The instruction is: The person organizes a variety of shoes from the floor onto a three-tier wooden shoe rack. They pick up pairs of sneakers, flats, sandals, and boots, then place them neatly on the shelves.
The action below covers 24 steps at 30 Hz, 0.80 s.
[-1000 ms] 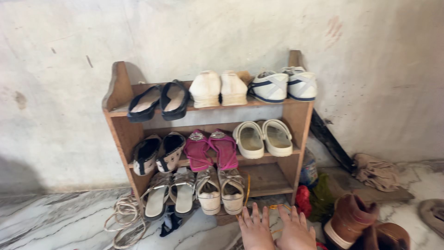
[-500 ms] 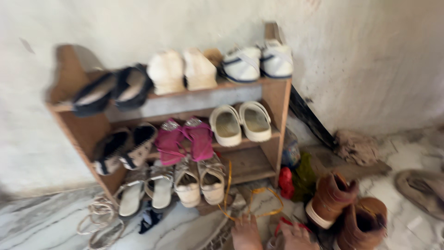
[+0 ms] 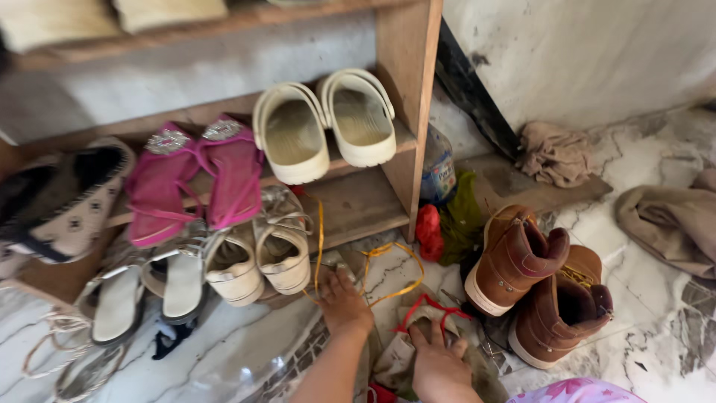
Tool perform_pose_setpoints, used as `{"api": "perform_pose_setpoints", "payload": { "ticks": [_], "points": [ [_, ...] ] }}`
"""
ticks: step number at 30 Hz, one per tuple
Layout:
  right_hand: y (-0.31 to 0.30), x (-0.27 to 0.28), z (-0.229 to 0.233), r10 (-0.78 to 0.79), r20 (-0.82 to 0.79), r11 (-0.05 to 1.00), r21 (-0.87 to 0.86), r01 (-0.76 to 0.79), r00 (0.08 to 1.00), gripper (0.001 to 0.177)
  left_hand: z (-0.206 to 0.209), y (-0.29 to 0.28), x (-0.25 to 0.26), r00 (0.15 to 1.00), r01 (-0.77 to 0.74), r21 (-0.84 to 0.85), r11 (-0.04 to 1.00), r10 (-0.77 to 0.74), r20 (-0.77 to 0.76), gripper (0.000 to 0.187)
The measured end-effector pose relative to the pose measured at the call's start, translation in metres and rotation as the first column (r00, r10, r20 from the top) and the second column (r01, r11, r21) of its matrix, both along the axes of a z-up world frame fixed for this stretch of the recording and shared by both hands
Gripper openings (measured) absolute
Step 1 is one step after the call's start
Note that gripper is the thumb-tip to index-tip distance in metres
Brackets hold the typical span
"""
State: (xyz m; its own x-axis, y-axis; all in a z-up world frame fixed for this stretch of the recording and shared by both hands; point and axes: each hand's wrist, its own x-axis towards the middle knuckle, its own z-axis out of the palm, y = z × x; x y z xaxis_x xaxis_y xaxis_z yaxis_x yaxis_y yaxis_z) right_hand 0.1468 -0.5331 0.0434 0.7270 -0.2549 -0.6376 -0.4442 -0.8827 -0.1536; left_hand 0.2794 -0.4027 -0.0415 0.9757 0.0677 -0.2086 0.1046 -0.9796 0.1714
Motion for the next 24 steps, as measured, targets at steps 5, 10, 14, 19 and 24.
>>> {"api": "perform_pose_setpoints", "payload": {
  "ticks": [5, 10, 14, 19, 24],
  "points": [
    [-0.003, 0.012, -0.017, 0.022, 0.087, 1.000, 0.019, -0.024, 0.996, 0.085, -0.023, -0.004, 0.000, 0.995, 0.013, 0.040, 0.999, -0.016, 0.095, 0.039],
    [-0.002, 0.017, -0.027, 0.050, 0.200, 0.998, 0.015, -0.054, 0.979, 0.070, -0.031, -0.044, -0.026, 0.980, 0.121, -0.062, 0.991, -0.109, 0.163, 0.044],
    [-0.005, 0.012, -0.028, 0.054, 0.183, 0.998, 0.031, -0.060, 0.982, 0.073, -0.012, -0.040, -0.051, 0.994, 0.039, -0.319, 0.947, -0.069, -0.086, 0.048],
    [-0.008, 0.007, -0.018, -0.066, 0.271, 0.995, 0.095, 0.042, 0.960, 0.061, 0.034, 0.004, -0.071, 0.936, 0.309, -0.179, 0.934, -0.332, -0.114, 0.037],
    [-0.014, -0.001, -0.001, -0.195, 0.368, 0.981, 0.061, 0.185, 0.909, 0.030, 0.084, 0.054, -0.062, 0.940, 0.204, -0.346, 0.916, -0.282, -0.191, 0.022]
  ]
}}
